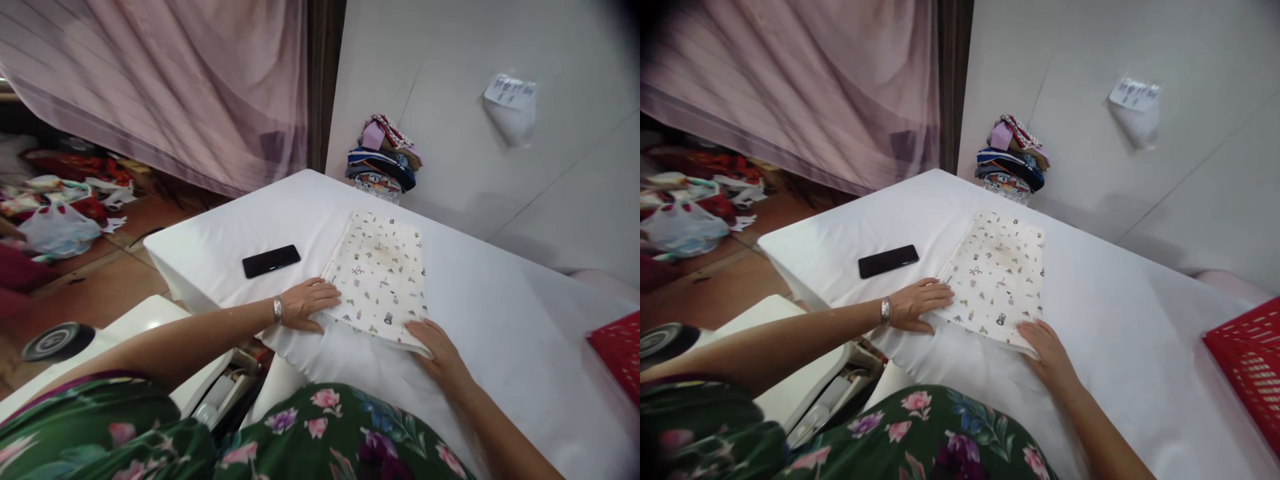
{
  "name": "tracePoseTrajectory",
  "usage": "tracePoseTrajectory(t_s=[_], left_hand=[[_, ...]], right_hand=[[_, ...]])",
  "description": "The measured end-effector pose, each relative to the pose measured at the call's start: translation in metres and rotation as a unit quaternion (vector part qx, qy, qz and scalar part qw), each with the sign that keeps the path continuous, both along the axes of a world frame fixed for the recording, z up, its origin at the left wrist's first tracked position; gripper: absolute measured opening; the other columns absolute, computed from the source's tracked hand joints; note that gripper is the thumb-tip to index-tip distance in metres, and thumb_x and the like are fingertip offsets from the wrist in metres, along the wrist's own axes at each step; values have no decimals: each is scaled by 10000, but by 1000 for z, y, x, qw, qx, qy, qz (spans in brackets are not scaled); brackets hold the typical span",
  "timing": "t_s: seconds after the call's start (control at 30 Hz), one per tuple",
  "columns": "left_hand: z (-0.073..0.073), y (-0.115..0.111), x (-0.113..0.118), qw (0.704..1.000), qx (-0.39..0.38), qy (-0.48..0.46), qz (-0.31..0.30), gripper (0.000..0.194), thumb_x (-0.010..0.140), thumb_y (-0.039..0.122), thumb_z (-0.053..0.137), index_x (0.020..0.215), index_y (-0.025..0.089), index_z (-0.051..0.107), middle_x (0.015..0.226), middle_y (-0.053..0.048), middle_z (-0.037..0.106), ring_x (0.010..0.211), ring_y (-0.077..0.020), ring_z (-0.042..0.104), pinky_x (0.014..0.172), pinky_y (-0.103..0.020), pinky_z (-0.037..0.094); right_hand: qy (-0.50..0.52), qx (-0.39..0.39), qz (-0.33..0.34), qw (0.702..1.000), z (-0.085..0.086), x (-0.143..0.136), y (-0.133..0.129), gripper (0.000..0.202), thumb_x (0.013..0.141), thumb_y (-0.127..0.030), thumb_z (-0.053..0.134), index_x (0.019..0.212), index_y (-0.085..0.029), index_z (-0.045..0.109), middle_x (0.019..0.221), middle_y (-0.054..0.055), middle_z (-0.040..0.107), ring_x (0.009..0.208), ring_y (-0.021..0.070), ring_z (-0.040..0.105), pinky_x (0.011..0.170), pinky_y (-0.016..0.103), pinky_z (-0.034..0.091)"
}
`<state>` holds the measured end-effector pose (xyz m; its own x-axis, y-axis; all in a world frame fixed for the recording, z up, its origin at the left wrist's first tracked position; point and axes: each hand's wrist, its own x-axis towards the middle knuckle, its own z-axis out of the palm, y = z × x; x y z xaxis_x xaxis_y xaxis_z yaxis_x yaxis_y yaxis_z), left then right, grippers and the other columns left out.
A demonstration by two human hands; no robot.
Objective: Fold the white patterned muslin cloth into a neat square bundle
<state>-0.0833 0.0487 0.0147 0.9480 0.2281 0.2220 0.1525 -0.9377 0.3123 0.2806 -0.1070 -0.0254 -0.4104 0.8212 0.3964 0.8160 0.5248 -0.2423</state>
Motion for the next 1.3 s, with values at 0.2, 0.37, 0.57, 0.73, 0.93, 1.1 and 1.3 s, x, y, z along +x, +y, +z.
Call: tracePoseTrajectory(t_s=[0.2,0.37,0.57,0.73,0.93,1.1,1.3], left_hand=[[2,-17,9,999,3,6,40,554,768,425,579,1268,238,430,1289,-106,481,1226,-253,377,1059,-477,175],[-4,-37,31,994,44,-7,99,520,795,346,544,1279,213,410,1275,-111,483,1208,-271,379,1048,-503,168],[0,-68,77,986,88,-19,139,620,773,364,571,1316,181,335,1310,-120,434,1233,-283,329,1061,-507,104],[0,-73,96,965,85,-13,249,575,742,255,563,1276,146,380,1222,-141,477,1174,-299,369,1057,-532,77],[1,-61,68,944,97,-1,315,425,721,71,447,1131,174,494,1040,-98,564,1075,-250,447,1066,-499,112],[-2,-52,42,940,105,-23,324,373,727,39,410,1043,196,529,1042,-77,586,1087,-227,465,1075,-507,99],[-13,-32,22,957,145,-63,245,427,702,10,374,1062,189,516,1085,-70,595,1059,-191,521,1066,-502,165]], right_hand=[[121,-79,-81,986,9,-1,2,335,823,-326,538,1150,-256,529,1137,45,595,1022,216,571,875,386,497],[121,-91,-89,985,20,0,6,306,826,-344,522,1116,-253,549,1095,45,612,982,222,587,851,398,506],[115,-41,-32,992,37,-6,12,320,832,-280,525,1151,-259,528,1138,52,592,1068,226,537,901,423,473],[89,-12,-9,996,51,-13,16,307,826,-235,532,1132,-249,531,1141,57,591,1096,228,515,913,446,454],[84,-8,-17,996,46,-12,11,317,836,-221,506,1151,-254,520,1090,52,614,1033,220,551,880,433,474],[68,-16,-11,997,33,-10,7,321,837,-250,512,1158,-258,521,1101,41,615,1041,224,552,913,448,449],[62,-19,-24,998,29,-12,3,300,838,-274,503,1134,-256,548,1086,41,628,1024,229,568,911,447,457]])
